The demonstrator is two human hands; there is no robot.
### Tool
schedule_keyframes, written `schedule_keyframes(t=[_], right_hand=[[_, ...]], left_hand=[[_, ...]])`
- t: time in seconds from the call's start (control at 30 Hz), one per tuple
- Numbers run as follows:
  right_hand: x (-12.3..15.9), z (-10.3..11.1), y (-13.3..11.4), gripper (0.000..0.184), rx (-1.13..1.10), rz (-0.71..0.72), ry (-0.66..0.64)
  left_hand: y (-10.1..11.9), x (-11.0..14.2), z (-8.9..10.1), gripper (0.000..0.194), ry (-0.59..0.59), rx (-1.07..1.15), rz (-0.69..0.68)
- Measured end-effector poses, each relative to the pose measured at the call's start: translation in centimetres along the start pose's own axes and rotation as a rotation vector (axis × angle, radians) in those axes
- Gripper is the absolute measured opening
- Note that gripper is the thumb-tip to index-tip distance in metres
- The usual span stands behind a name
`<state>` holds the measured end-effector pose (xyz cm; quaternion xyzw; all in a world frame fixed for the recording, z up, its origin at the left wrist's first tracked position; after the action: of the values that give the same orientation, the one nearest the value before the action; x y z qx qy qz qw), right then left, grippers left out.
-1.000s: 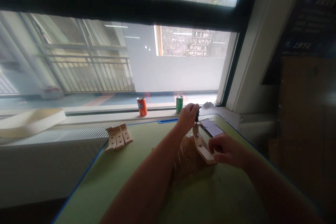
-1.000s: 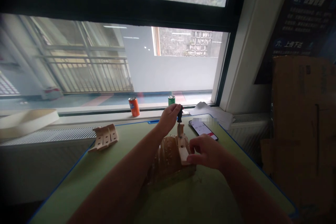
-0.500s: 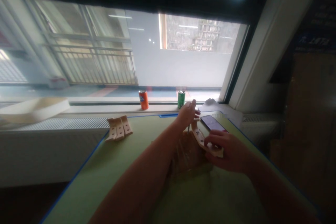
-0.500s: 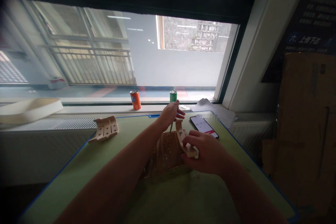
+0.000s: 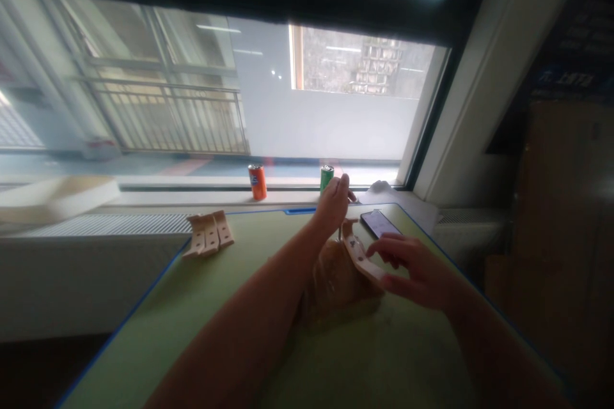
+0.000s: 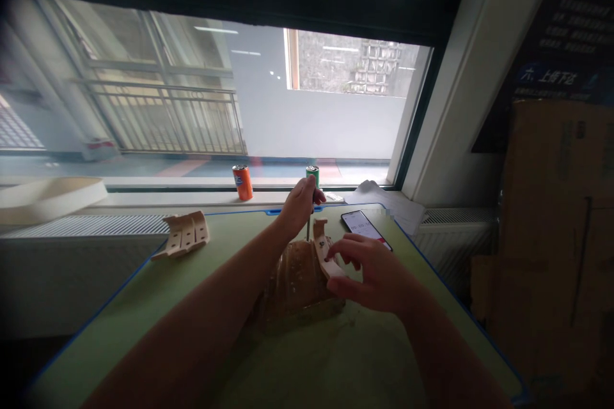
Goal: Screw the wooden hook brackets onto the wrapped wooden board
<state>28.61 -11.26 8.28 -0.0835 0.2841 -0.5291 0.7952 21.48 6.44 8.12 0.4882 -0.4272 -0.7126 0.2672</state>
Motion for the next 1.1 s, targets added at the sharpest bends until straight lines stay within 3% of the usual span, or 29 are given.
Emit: schedule_keyframes(t=[0.37,0.67,0.8,0.93,1.1], right_hand=[[-0.3,-1.2,0.1,0.028,-0.032,-0.027,-0.042],[-0.4,-1.0,0.2,0.029,-0.085,0.006,0.008],[-0.7,-0.7,1.0,0.032,-0.175,0.012,0.145],[-1.0,-0.7,3.0,0.035,-0.249,-0.137,0.374],[-1.6,-1.9,4.6,0.025,-0.288,-0.250,0.481]], left_hand=[[0.5,0.2,0.1,0.044,0.023,0.100,-0.041],[2.8,1.2,-0.4,0.010,-0.068,0.378,-0.071],[3.6,1.7,-1.1,0.010,-0.147,0.318,-0.101],[4.3,2.2,-1.5,0.012,-0.208,0.167,-0.190],[4.8,2.6,-1.9,0.018,-0.278,0.039,-0.286]])
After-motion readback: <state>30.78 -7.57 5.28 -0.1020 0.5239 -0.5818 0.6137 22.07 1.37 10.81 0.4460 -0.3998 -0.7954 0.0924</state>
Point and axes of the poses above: each hand's wrist, its own x-axis away from the middle knuckle, its own z-axis out of the back of the hand, y = z × x, the point moved 5 cm from there along -x, towards the middle knuckle, and after that the axes turned 1 degree about -z, right-handed, at the moved point
